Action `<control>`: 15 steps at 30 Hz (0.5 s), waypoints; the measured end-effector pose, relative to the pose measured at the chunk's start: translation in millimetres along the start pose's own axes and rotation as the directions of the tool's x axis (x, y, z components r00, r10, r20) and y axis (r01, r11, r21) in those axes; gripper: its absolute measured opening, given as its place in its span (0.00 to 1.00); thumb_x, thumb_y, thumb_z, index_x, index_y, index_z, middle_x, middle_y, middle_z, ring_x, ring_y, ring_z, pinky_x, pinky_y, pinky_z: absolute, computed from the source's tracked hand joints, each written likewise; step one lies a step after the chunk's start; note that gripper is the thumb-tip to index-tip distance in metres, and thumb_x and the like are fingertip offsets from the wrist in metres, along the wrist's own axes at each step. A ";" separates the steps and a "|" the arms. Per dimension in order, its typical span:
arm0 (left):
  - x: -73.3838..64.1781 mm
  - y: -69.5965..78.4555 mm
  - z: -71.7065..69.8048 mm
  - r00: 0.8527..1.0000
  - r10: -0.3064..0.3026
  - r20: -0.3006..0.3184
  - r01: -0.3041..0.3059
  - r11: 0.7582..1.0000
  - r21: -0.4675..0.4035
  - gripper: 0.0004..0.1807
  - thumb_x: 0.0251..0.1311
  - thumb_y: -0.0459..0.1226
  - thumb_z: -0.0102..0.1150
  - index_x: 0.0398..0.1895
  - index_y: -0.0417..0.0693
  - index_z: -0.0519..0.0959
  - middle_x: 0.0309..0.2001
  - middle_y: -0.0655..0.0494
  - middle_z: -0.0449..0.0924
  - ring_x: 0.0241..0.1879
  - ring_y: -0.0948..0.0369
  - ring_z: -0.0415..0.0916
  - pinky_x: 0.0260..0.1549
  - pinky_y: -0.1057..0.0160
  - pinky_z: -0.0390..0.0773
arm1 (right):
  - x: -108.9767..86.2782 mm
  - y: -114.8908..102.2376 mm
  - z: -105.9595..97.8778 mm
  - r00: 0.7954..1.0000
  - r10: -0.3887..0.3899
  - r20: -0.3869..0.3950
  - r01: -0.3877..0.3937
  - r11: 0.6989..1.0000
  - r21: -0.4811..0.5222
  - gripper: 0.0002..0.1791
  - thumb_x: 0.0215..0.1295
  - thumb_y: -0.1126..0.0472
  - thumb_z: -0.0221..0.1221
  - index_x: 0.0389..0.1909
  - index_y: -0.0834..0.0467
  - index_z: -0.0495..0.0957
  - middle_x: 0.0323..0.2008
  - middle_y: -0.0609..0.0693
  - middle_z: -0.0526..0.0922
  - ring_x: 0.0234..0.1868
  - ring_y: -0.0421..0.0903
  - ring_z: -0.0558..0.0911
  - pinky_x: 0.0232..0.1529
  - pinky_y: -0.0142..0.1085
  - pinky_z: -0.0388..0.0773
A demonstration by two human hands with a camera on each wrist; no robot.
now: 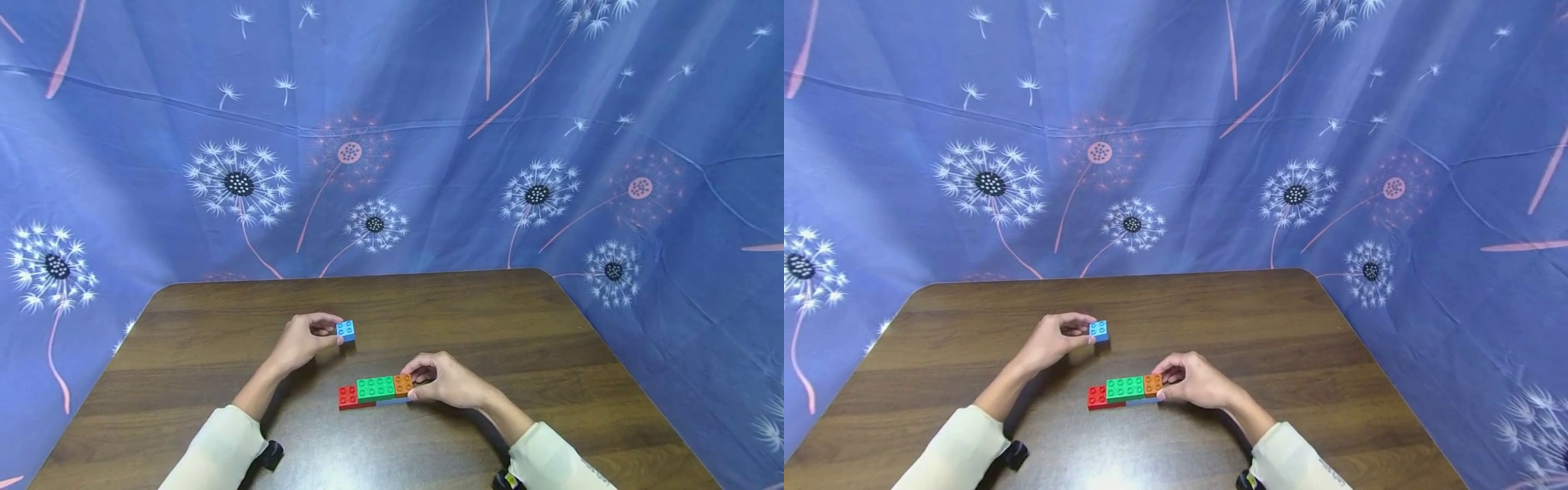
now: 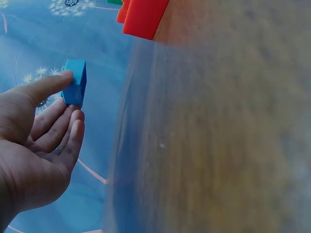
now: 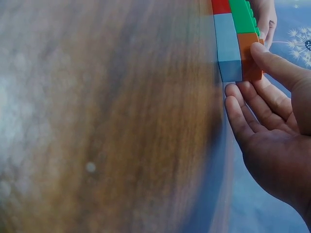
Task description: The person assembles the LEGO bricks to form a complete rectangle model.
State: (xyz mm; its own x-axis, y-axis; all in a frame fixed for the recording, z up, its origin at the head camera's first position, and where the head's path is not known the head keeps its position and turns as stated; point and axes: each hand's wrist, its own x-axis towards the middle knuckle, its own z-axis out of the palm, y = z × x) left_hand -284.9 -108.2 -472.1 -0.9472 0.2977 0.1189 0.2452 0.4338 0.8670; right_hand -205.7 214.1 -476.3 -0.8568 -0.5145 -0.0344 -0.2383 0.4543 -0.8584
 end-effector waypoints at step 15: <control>-25.8 6.9 -3.9 0.998 -0.013 0.062 0.017 0.998 -0.056 0.18 0.55 0.36 0.76 0.50 0.45 0.87 0.44 0.50 0.90 0.44 0.62 0.84 0.44 0.71 0.82 | 1.4 0.7 0.0 1.000 -0.016 -0.002 0.016 1.000 0.006 0.18 0.58 0.64 0.74 0.49 0.61 0.84 0.44 0.56 0.87 0.45 0.43 0.84 0.51 0.31 0.82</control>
State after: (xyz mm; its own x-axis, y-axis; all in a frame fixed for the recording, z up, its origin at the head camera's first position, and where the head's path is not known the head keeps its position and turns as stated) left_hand -259.6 -116.2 -467.2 -0.9359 0.3438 0.0773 0.2174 0.3908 0.8944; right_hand -207.1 213.7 -476.9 -0.8535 -0.5207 -0.0195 -0.2498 0.4417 -0.8617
